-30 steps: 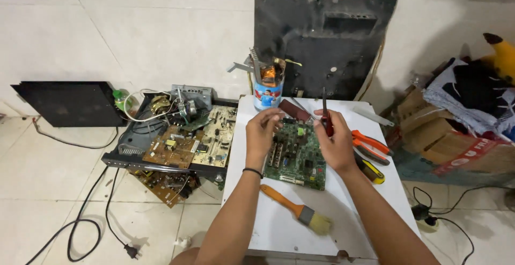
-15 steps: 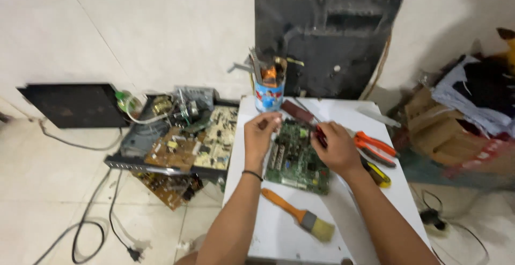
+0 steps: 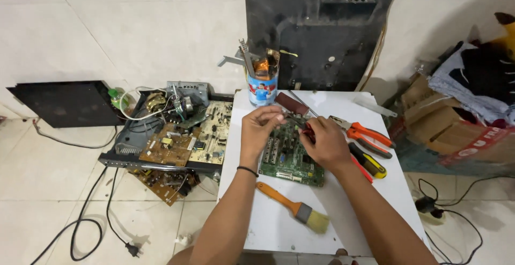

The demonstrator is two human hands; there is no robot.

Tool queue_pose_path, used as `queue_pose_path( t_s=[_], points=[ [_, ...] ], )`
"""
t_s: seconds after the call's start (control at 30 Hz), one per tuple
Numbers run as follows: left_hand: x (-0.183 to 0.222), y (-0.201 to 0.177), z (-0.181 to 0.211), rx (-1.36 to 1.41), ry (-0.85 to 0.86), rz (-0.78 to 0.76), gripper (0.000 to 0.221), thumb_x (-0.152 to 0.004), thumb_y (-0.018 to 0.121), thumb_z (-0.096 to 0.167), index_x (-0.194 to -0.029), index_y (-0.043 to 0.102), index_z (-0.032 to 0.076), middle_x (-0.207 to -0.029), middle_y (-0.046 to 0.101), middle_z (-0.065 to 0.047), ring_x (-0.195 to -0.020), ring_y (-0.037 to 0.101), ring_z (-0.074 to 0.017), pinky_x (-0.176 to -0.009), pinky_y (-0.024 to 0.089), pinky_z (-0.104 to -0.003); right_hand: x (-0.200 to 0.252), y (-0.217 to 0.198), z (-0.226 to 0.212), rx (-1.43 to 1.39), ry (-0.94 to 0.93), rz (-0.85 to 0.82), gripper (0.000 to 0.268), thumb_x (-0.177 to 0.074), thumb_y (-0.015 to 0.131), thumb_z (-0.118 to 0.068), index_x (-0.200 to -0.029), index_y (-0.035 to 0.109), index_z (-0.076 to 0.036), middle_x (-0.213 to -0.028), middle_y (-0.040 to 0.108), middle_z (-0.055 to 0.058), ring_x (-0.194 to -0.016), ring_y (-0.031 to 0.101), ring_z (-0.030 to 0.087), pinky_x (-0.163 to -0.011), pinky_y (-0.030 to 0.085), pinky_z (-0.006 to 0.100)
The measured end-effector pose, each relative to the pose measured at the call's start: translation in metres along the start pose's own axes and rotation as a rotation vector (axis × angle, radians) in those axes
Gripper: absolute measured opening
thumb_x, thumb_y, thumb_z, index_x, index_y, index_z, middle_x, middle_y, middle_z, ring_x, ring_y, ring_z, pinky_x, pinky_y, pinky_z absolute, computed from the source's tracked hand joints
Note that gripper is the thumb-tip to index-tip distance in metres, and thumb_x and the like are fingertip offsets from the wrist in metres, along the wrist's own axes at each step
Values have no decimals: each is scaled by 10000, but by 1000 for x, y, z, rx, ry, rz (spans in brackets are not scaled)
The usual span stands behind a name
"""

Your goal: A person uses pliers and a soldering iron to repair or salvage components from a circuit board.

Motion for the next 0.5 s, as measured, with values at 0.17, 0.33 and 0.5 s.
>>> queue_pose_path(
  t_s=[0.17, 0.33, 0.5],
  points=[
    [0, 3, -4, -10, -20, -14, 232, -850, 813, 16, -1068, 745, -24, -915, 782, -191, -778, 751, -193, -665, 630, -269, 1, 5, 5, 2, 4, -20, 178, -980, 660, -270, -983, 618, -96, -815, 570, 83, -725, 633, 259, -593, 557, 372],
    [-5, 0, -7, 15, -18, -46, 221, -845, 813, 10, -1052, 746, -26, -902, 781, -177, -761, 740, -186, -672, 627, -263, -3, -3, -2, -100, 39, -44, 198, -1013, 636, -265, -942, 629, -80, -772, 578, 113, -664, 628, 276, -566, 553, 382],
    [-4, -1, -15, 39, -11, -46, 245, -799, 851, 11, -1025, 756, -11, -871, 782, -156, -740, 745, -156, -654, 633, -240, 2, 4, 5, -92, 80, -71, 231, -1017, 647, -280, -895, 641, -84, -706, 594, 117, -600, 625, 286, -520, 537, 394]
  ],
)
Point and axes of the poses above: each hand's wrist, its own x-axis away from the middle knuckle, its own y-axis out of the palm, z = x × y, the point moved 2 cm from there along -x, towards the middle knuckle
